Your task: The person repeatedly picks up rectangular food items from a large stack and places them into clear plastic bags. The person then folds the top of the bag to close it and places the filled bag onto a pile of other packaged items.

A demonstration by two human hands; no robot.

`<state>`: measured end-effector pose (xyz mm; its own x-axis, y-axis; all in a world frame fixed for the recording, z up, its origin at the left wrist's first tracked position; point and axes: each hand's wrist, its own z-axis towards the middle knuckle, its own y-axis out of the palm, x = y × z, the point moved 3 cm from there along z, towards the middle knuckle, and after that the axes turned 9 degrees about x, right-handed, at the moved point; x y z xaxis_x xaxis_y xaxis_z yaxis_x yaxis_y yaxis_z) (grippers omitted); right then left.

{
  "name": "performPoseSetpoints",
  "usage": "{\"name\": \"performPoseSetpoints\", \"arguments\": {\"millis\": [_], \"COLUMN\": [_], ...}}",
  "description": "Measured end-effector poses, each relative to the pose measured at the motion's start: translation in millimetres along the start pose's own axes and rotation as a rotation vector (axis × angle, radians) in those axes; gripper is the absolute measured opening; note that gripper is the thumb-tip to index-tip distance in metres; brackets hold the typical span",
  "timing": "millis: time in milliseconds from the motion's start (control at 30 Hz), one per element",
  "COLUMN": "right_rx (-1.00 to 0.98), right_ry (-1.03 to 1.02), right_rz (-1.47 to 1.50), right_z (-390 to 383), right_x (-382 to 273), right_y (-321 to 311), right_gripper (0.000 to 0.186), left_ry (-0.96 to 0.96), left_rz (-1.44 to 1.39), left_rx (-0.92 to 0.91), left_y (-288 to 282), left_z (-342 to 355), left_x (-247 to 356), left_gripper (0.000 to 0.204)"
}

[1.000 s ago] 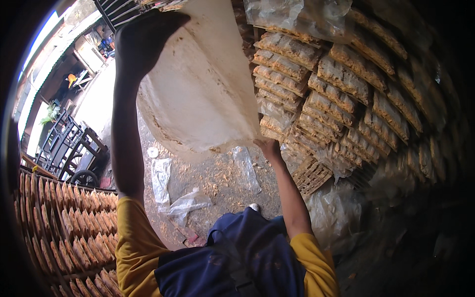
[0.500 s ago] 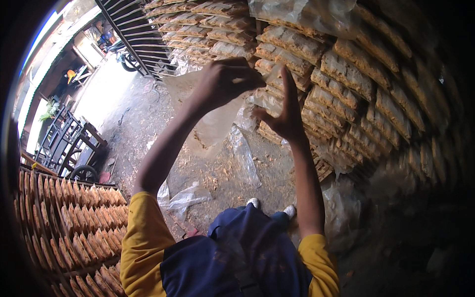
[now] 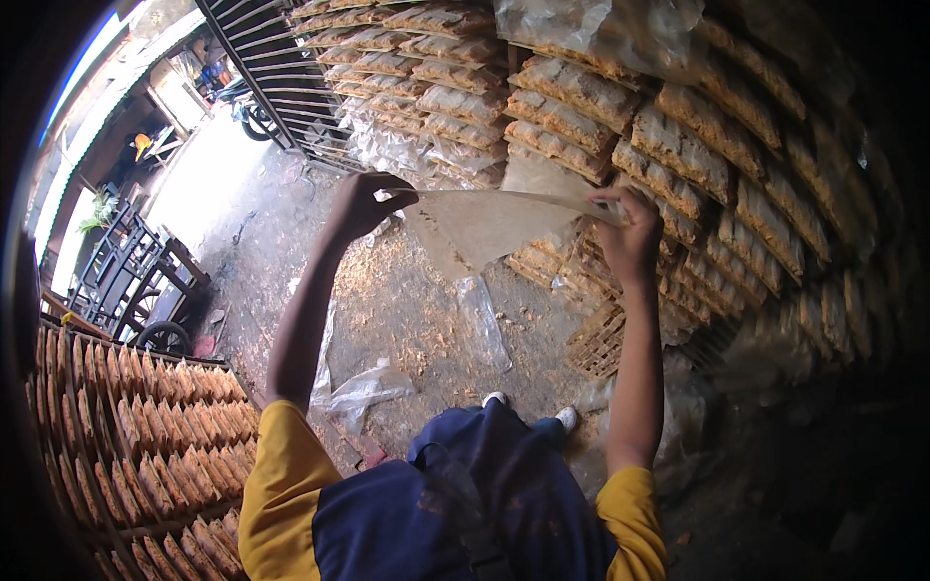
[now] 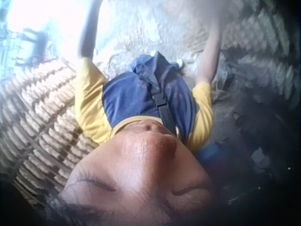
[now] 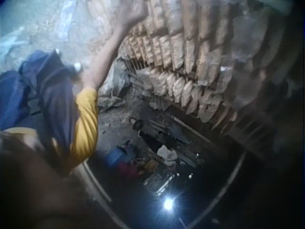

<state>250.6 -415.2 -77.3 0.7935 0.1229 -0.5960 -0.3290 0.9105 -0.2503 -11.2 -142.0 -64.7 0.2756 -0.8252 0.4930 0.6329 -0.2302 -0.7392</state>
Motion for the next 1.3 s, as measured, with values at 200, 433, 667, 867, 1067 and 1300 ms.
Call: {"name": "performPoseSetpoints", "arguments": {"millis": [200,433,667,867,1067,1300], "right_rx": [0.056,-0.158,-0.035,-0.021,0.048,0.053], "right_ry": [-0.241,-0.433,-0.44,-0.393,-0.401,-0.395], "right_rz": [-0.386,-0.18,-0.138,-0.177,-0.226,-0.335], "right_z": [-1.1,20.1,29.5,35.7,54.4,65.2], "right_x": [-79.2,-102.5,-97.4,-74.5,-79.6,-81.1], "right_y": [11.0,84.1,75.4,61.4,34.0,-4.3], "right_gripper": [0.094,0.021,0.008,0.008,0.01,0.012], "left_ry": [0.15,0.123,0.149,0.053,-0.071,-0.396], "left_rz": [-0.443,-0.328,-0.052,0.056,0.121,-0.012], "left_rx": [0.165,0.209,0.156,0.089,0.051,0.123], "left_y": [33.1,40.5,42.9,38.5,58.6,88.3], "left_z": [-7.5,-14.6,-57.5,-106.1,-162.7,-197.8], "left_x": [25.3,58.4,3.1,-46.3,-105.4,-158.0], "left_gripper": [0.016,0.016,0.018,0.015,0.014,0.018]}}
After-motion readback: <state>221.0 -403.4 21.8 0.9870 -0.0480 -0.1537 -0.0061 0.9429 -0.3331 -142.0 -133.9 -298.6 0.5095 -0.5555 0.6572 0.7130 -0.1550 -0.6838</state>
